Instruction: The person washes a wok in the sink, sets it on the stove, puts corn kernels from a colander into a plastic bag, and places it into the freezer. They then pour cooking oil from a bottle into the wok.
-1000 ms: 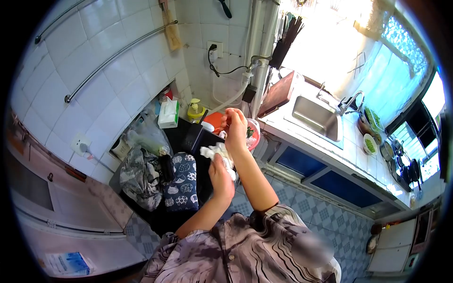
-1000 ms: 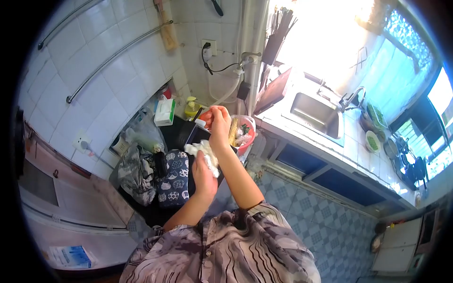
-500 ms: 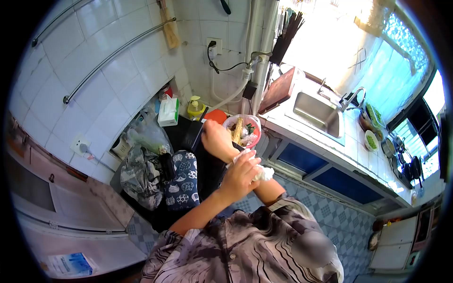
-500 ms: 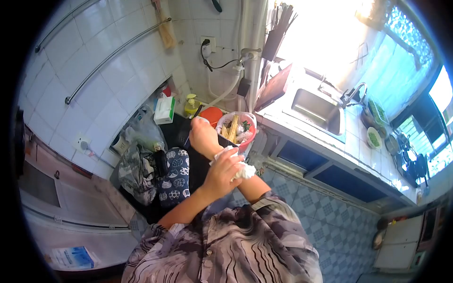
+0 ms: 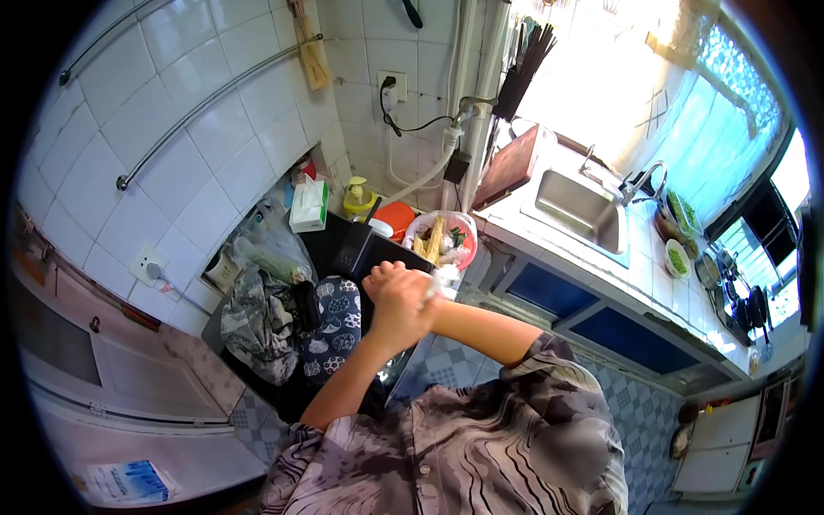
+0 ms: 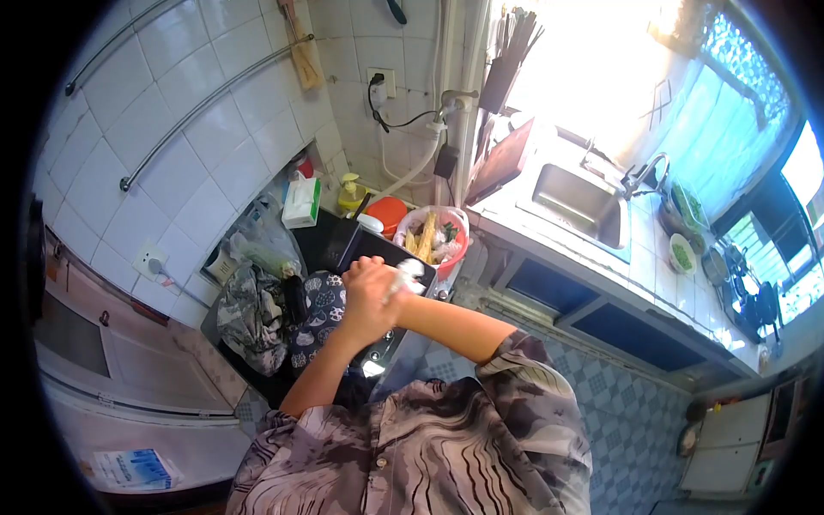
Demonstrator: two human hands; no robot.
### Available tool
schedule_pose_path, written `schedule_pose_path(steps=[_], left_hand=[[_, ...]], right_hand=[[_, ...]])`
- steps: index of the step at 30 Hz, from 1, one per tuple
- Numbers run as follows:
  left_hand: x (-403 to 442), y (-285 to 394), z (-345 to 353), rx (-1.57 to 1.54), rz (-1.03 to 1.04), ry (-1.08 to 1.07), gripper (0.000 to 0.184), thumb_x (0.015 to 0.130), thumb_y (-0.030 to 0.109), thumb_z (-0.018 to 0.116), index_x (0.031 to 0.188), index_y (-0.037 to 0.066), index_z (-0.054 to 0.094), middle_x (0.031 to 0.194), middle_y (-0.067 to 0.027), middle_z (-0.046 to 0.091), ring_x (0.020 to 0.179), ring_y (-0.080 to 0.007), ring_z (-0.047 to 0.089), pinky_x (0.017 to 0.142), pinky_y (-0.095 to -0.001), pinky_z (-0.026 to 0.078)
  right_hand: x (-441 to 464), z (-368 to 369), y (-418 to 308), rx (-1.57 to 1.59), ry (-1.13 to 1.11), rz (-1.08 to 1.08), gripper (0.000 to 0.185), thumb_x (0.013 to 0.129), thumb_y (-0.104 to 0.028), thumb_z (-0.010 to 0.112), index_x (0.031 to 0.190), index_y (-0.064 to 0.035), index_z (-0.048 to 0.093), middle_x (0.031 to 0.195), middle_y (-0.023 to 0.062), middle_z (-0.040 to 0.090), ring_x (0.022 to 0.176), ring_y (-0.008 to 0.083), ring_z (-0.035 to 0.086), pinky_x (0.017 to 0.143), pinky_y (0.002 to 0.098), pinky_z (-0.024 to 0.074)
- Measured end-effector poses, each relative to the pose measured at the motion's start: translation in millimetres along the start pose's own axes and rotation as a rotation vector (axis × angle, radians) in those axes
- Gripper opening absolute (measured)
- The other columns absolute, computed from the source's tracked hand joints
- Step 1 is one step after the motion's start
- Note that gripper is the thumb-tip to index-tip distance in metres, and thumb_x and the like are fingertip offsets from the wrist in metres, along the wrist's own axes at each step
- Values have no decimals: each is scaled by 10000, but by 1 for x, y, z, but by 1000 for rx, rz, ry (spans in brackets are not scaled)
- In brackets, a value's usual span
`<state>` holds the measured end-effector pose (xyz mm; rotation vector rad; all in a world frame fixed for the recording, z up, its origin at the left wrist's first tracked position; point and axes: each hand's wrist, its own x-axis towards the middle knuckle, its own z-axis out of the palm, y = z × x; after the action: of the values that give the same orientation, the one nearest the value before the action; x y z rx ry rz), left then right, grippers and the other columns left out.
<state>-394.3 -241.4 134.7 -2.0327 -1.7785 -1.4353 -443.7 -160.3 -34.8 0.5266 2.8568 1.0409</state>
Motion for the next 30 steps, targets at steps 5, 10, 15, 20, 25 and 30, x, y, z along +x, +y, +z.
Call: schedule_pose_path(steps=[5, 10, 15, 20, 25, 30], left_hand=[[4, 43, 28, -5, 187, -135, 173, 724, 187, 586, 777, 23, 570, 752, -139, 559, 700, -297, 540, 659, -389, 440], [-3, -13, -2, -38, -155, -309, 165, 732, 175, 582, 752, 12, 587, 749, -138, 570, 686, -322, 564, 623, -380, 462], [-19, -43, -27, -50, -226, -37, 127, 756, 99, 552, 801, -14, 590, 773, -145, 578, 718, -295, 582, 644, -365, 466], [-12, 4, -18, 199, 121, 114, 232, 715, 115, 537, 914, 1, 577, 1000, -144, 550, 949, -327, 517, 859, -414, 403], [-18, -24, -39, 96, 250, 97, 253, 746, 166, 513, 937, 12, 576, 982, -132, 554, 936, -309, 527, 846, -401, 414], [-23, -48, -53, -305, -309, 130, 235, 790, 63, 476, 1002, -28, 522, 956, -154, 535, 893, -283, 540, 777, -330, 444]], right_hand=[[-52, -91, 66, 292, 426, -371, 130, 752, -220, 518, 774, -125, 605, 775, 5, 552, 792, 172, 506, 700, 337, 385], [-30, 2, 0, 151, 476, -425, 111, 765, -220, 538, 757, -122, 589, 759, 21, 542, 741, 191, 508, 676, 339, 396], [-80, -91, 102, 941, 154, -648, 243, 757, -244, 583, 908, -53, 592, 974, 126, 591, 920, 298, 555, 841, 393, 417], [-60, -93, 107, 303, 617, -170, 570, 818, -305, 447, 1331, -110, 295, 1376, 119, 301, 1288, 265, 247, 1046, 450, 196], [-74, -103, 117, 222, 668, -231, 547, 806, -322, 432, 1297, -101, 333, 1348, 122, 337, 1259, 267, 303, 1051, 541, 141], [-99, -131, 126, 409, 526, -418, 298, 749, -199, 517, 992, -48, 599, 1111, 98, 548, 1109, 249, 449, 1010, 478, 253]])
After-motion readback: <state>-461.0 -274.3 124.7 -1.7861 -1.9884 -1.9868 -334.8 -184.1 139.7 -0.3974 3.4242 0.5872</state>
